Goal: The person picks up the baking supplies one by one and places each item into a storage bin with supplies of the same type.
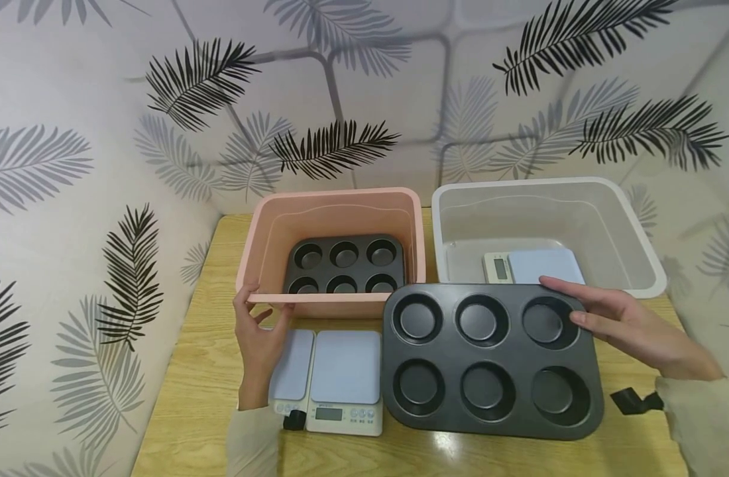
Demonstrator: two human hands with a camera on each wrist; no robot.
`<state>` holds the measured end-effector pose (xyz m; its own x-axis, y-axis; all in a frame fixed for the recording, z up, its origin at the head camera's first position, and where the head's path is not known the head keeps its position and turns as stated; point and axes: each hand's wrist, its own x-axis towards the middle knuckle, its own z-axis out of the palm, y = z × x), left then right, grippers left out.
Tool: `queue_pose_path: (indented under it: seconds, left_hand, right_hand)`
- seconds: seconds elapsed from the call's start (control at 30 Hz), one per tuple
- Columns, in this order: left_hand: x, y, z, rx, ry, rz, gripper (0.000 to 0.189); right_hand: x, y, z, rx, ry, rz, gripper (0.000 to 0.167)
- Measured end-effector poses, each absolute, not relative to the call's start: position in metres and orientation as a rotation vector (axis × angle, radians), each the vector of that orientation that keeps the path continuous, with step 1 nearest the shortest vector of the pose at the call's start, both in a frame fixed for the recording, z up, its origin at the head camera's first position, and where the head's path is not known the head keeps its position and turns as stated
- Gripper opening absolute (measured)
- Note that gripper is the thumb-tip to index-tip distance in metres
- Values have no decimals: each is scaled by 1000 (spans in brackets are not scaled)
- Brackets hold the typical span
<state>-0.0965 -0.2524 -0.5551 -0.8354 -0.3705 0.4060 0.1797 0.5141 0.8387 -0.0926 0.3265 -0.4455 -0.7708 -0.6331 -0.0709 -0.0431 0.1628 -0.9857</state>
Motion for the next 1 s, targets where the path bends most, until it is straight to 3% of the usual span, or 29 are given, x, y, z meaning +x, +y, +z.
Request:
queue_pose_path:
  seconds: [1.0]
  left_hand:
    - [-98,-254,-559,139,-2175,-1313,76]
  right_hand:
    - [-163,268,-420,-581,1635,-2183,63]
